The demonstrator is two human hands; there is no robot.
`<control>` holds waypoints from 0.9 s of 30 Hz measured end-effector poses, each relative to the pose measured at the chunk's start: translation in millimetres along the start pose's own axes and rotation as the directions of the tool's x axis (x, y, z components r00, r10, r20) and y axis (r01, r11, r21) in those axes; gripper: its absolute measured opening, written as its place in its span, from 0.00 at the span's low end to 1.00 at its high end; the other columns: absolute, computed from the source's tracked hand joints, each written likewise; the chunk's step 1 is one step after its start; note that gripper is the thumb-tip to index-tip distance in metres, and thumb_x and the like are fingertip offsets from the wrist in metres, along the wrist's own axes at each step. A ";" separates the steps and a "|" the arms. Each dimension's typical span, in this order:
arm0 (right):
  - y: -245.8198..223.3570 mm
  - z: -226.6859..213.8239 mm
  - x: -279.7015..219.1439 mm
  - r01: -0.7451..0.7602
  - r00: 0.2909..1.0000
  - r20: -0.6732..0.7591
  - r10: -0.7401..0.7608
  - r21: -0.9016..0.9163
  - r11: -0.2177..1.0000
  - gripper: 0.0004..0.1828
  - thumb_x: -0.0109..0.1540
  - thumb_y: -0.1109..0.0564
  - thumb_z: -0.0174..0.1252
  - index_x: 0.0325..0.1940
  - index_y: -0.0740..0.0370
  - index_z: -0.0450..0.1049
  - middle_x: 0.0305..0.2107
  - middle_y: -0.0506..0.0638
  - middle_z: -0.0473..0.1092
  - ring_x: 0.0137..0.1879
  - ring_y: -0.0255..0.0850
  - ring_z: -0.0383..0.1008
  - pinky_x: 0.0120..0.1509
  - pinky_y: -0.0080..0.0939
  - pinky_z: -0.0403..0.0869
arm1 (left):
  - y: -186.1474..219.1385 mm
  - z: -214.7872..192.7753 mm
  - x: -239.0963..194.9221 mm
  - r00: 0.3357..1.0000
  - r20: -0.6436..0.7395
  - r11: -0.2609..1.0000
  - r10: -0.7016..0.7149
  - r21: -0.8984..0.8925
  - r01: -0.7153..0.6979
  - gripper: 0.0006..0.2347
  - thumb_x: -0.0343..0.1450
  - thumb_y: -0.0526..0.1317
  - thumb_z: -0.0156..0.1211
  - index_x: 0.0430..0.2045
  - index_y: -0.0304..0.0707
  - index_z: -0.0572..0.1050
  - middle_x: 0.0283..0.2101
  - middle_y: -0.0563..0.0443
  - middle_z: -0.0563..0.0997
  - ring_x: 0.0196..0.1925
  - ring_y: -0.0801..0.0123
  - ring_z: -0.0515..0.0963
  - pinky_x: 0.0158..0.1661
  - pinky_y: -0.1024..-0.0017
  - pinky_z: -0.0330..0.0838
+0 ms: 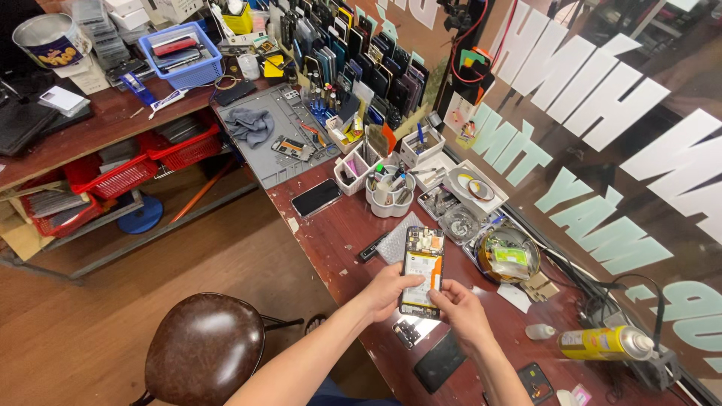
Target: The person disassembles a smartphone, removes the battery, and cleans the internal components with a brush and spray. They then reassemble the phone and place it in a container.
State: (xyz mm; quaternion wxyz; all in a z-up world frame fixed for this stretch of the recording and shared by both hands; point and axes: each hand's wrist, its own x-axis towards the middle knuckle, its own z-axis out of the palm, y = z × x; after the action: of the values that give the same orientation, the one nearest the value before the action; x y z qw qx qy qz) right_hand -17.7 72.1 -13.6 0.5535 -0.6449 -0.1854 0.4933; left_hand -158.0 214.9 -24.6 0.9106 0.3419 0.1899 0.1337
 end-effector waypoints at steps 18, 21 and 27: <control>-90.8 195.9 177.4 0.215 0.962 -0.121 -0.243 -0.207 0.954 0.35 0.59 0.59 0.62 0.68 0.65 0.57 0.44 0.54 0.77 0.46 0.40 0.80 0.50 0.41 0.79 | 206.2 -159.9 54.3 0.996 -0.083 0.987 0.035 0.162 -0.021 0.12 0.70 0.31 0.59 0.48 0.29 0.78 0.47 0.48 0.83 0.49 0.69 0.82 0.51 0.70 0.75; -126.8 223.6 178.7 0.062 0.958 -0.185 -0.221 -0.616 0.785 0.54 0.54 0.55 0.68 0.78 0.52 0.45 0.45 0.57 0.76 0.46 0.45 0.81 0.51 0.44 0.78 | 217.2 -157.2 60.1 0.985 -0.125 0.966 0.121 0.243 -0.088 0.12 0.70 0.32 0.60 0.47 0.30 0.79 0.46 0.51 0.84 0.46 0.74 0.81 0.48 0.73 0.75; -161.5 254.5 191.9 0.245 0.920 -0.047 -0.388 -0.705 0.666 0.63 0.47 0.56 0.70 0.80 0.51 0.42 0.49 0.62 0.75 0.47 0.50 0.81 0.50 0.46 0.78 | 228.7 -157.5 70.2 0.970 -0.164 0.956 0.180 0.262 -0.133 0.10 0.70 0.33 0.61 0.43 0.29 0.80 0.39 0.50 0.84 0.37 0.75 0.80 0.36 0.74 0.74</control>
State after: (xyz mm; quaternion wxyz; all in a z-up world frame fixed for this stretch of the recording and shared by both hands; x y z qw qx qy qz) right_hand -97.0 409.3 73.8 0.3680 -0.8054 -0.4092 0.2201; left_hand -190.2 498.2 2.2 0.8252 0.4534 0.2618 0.2122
